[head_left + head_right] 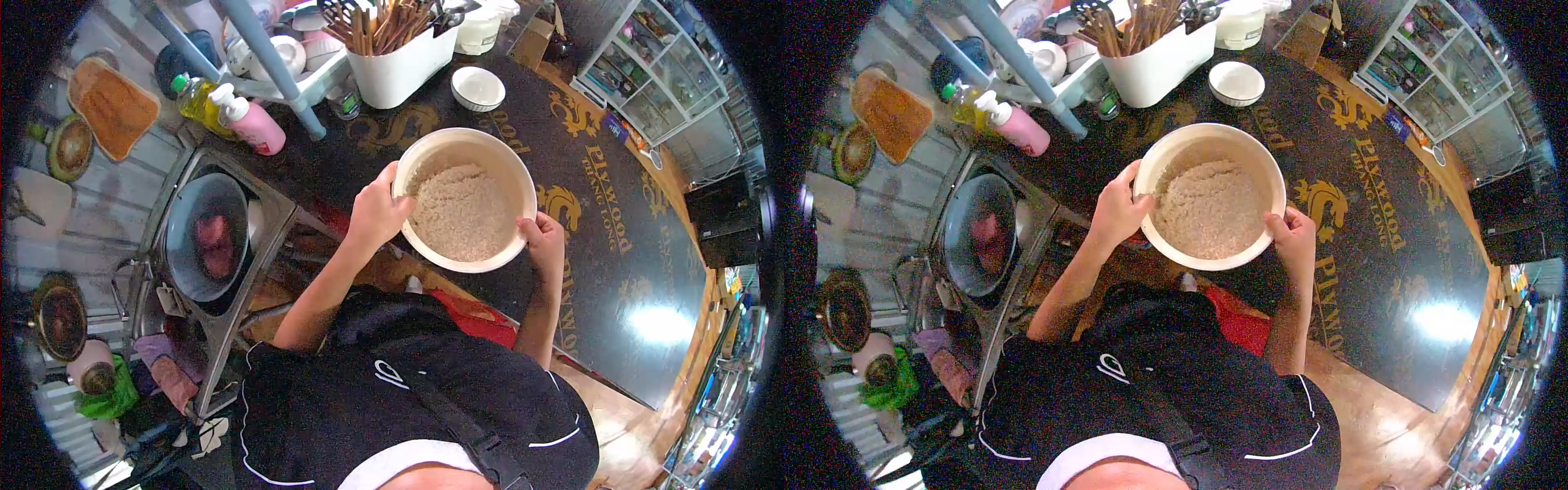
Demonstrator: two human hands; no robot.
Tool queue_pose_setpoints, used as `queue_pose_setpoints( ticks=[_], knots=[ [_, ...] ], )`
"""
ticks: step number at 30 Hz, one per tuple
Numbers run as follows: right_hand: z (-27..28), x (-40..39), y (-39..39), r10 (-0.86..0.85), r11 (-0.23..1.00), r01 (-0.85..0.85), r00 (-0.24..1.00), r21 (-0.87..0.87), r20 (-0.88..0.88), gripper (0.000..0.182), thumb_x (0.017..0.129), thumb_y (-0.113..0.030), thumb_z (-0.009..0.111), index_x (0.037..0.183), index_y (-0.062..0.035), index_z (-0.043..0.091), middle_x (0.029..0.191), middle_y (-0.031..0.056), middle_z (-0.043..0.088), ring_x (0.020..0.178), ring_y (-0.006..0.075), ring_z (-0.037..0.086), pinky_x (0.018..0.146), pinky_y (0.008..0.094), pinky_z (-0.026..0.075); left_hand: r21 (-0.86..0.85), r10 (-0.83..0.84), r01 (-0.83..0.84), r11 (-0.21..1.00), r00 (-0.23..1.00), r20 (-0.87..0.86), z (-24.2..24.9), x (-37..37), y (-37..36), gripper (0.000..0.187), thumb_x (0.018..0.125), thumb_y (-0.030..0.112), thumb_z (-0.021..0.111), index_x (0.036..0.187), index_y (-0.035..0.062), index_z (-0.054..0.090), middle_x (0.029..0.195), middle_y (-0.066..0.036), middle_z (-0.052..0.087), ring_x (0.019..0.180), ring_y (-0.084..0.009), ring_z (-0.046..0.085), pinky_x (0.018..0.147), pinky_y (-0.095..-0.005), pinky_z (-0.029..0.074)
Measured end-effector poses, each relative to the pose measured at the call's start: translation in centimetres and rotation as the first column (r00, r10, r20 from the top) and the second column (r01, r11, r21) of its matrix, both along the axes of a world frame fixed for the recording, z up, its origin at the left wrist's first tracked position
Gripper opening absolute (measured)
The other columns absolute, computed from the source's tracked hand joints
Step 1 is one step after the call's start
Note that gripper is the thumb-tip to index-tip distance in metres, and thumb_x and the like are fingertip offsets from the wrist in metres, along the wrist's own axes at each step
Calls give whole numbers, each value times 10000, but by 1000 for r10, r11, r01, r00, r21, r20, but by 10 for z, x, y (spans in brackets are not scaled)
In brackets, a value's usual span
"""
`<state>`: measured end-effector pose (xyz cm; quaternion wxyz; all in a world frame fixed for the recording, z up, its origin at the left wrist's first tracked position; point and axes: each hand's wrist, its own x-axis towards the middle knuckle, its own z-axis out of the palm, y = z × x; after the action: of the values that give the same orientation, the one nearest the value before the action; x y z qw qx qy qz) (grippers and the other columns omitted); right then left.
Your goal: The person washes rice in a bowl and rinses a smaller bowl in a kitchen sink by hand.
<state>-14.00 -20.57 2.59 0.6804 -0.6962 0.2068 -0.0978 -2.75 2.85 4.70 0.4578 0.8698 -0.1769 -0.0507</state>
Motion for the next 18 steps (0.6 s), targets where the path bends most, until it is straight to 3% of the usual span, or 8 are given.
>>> queue_pose_setpoints(
  ticks=[3, 10, 14, 18],
  knots=[
    [-3, 3, -5, 21, 998, -24, 999, -66, -49, 158, 722, -103, 517, 790, 34, 554, 681, 19, 558, 577, 48, 481, 537, 179, 370, 50, 16, -13, 999, 999, -48, -3, 6, -6, 467, 619, 104, 533, 1072, 45, 432, 810, -196, 559, 751, -305, 555, 663, -351, 437],
    [-10, 11, -6, 50, 997, -51, 999, -63, -10, 167, 741, -143, 534, 726, 22, 548, 616, -5, 528, 538, 37, 438, 490, 188, 348, 98, 93, -90, 991, 995, -30, -17, 13, -13, 460, 643, 132, 538, 1085, 53, 435, 790, -183, 567, 731, -293, 564, 650, -352, 439],
    [-19, 13, -6, 28, 998, -30, 999, -47, -44, 163, 741, -138, 535, 729, 24, 549, 615, -3, 534, 533, 41, 445, 498, 187, 357, 68, 104, -97, 993, 989, -105, -13, 14, -15, 437, 654, 142, 533, 1071, 45, 443, 774, -180, 571, 715, -287, 568, 639, -351, 443],
    [-23, 14, -8, 43, 998, -47, 996, -52, -80, 163, 738, -136, 539, 729, 27, 554, 620, 2, 545, 531, 45, 457, 502, 188, 365, 39, 123, -123, 992, 992, 15, -27, 15, -15, 365, 711, 207, 523, 1036, 52, 466, 716, -177, 574, 661, -285, 575, 604, -351, 449]
  ],
)
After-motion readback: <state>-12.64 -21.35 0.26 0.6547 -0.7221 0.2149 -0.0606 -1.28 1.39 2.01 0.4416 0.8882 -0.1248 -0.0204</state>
